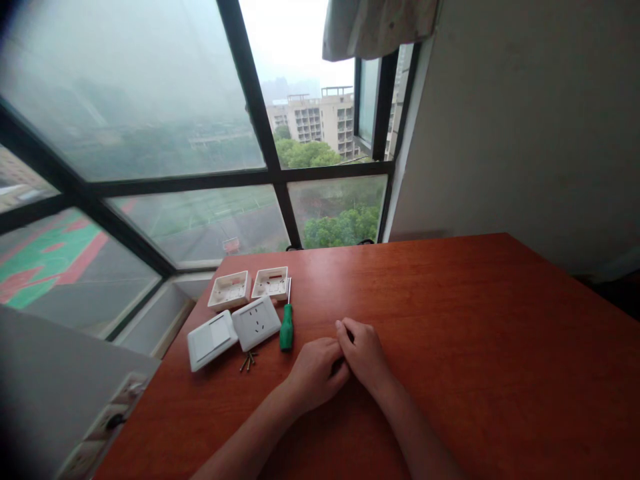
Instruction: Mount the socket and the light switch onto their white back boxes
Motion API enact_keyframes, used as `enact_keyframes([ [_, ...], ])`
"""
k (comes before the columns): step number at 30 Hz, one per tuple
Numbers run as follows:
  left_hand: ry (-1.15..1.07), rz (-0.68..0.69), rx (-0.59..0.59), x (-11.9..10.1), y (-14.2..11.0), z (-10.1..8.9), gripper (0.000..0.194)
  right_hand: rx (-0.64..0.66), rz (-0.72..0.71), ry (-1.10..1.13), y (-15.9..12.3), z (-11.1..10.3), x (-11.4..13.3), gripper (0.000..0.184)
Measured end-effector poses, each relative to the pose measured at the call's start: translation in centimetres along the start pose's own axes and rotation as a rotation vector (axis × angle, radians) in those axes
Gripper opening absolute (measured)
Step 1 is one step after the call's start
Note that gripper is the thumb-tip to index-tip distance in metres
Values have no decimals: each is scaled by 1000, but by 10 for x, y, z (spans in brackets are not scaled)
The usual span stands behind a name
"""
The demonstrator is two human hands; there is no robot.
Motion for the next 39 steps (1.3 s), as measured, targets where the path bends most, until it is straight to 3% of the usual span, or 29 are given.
enact_keyframes([
  [39, 31, 2, -8, 0, 0, 0, 10, 26, 19, 7, 0, 3, -3, 38],
])
Point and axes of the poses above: each hand's wrist, its own y-axis towards the middle knuckle, its own z-axis out of the palm, x = y × z, the point moved 8 cm from there along y, towards the middle knuckle, and after that the axes turned 3 degrees about -z, right-handed, at the moved point
